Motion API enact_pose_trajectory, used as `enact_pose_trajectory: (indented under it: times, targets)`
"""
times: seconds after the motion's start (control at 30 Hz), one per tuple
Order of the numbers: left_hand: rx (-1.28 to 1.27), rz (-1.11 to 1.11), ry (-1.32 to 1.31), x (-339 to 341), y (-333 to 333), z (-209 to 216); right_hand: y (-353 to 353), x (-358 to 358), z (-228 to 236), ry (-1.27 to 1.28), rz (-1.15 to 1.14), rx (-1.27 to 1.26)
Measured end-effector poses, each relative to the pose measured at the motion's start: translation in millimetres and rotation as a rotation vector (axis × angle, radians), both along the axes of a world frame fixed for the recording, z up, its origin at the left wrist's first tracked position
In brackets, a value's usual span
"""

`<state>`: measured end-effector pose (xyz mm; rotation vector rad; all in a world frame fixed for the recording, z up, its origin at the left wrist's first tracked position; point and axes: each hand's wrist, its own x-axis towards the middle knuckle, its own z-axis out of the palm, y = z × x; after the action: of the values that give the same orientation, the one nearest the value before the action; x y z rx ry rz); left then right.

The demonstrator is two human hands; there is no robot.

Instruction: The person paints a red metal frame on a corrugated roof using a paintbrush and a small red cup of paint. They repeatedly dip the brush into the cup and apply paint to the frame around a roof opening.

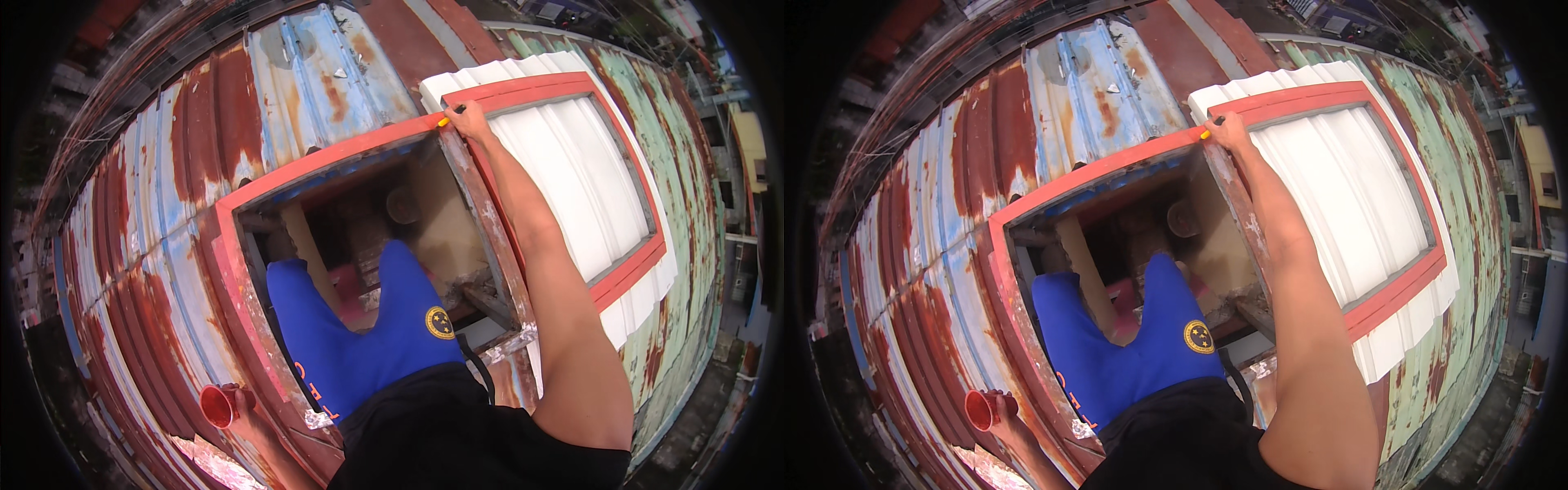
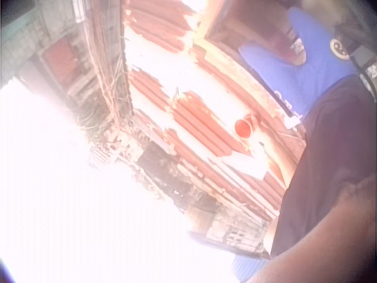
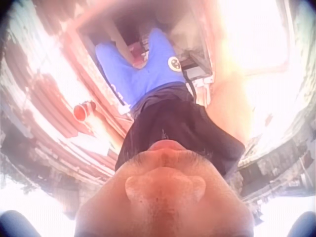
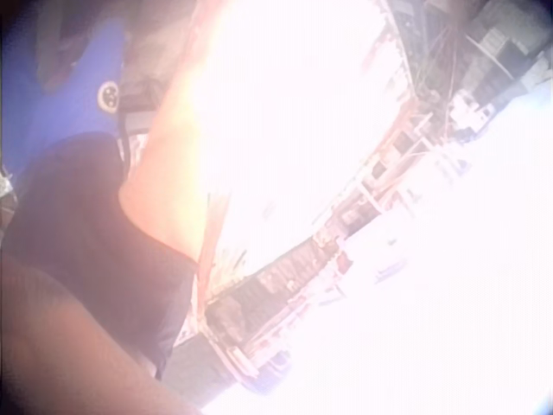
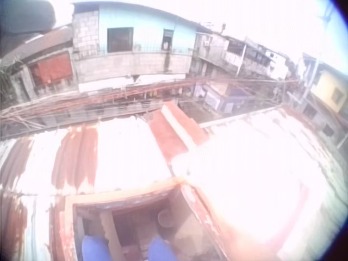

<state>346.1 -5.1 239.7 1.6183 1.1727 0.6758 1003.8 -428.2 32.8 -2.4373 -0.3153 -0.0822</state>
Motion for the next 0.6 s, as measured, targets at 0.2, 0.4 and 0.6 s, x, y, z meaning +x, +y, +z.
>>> enact_pose_trajectory:
  times: [0.2,0.4,0.6]
  targets:
    - [-0.017,0.044,-0.019,3,-9,3,24,27,29,0.101,-0.023,0.018]
    - [0.080,0.009,0.062,-7,0,-2,29,-6,8,0.035,0.033,-0.022]
    - [0.030,0.051,-0.003,-2,-6,3,31,23,45,0.070,-0.048,-0.053]
